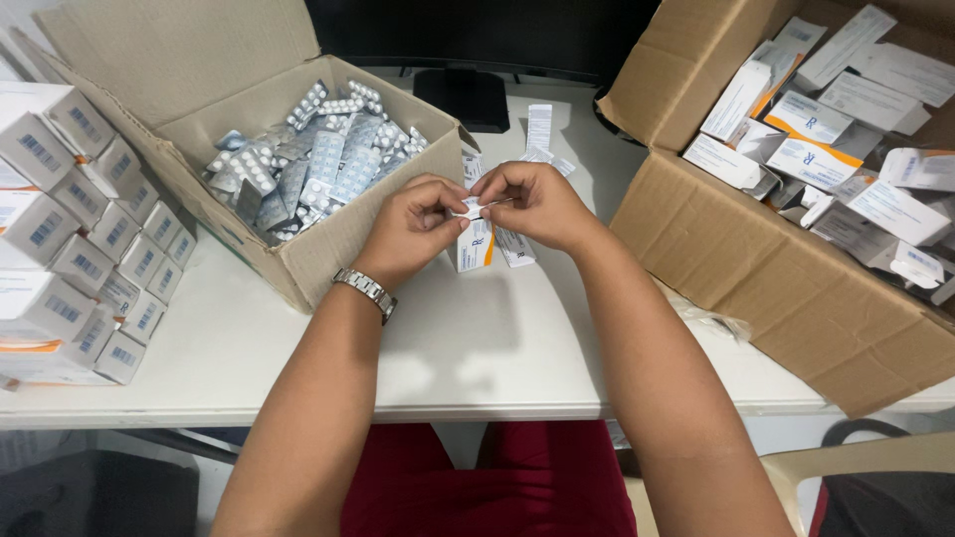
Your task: The person repeatedly picks blister packs of pills from a large cardboard box, stacks them, and places them into small white medicine boxes. The person then closes the boxes and sets them aside on the table.
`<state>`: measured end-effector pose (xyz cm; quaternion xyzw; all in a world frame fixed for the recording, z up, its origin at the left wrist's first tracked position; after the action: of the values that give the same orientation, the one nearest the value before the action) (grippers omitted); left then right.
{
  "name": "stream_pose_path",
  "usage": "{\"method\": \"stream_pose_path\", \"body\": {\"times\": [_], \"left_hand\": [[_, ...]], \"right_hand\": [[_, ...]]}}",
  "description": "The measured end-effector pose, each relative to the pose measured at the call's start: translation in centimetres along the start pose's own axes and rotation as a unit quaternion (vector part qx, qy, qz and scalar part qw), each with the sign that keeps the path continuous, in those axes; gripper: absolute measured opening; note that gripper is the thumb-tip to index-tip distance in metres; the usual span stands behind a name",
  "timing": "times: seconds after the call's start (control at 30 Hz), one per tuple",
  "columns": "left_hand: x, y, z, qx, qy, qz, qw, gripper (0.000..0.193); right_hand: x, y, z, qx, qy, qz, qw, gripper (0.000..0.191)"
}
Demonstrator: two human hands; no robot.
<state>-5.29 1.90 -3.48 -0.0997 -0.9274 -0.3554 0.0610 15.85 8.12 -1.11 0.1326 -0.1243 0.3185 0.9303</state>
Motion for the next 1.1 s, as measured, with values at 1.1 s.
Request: {"method": "stream_pose_path", "body": {"times": [1.1], "left_hand": [[-0.4, 0.3, -3.6, -0.153, 0.247, 0.074, 0.954, 0.028]], "right_hand": [[0.2, -0.4, 2.7, 0.118, -0.249, -0.082, 0.958, 0.017]]}}
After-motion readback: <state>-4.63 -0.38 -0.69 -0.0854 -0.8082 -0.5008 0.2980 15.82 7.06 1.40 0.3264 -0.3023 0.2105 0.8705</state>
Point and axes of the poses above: each hand's wrist, its own y-axis towards the middle knuckle, its own x-axis out of the back of the hand, z = x × y, the point moved 1 cm from there along y, towards the middle knuckle, and after that the axes turned 12 degrees about -x, right-handed, at the moved point
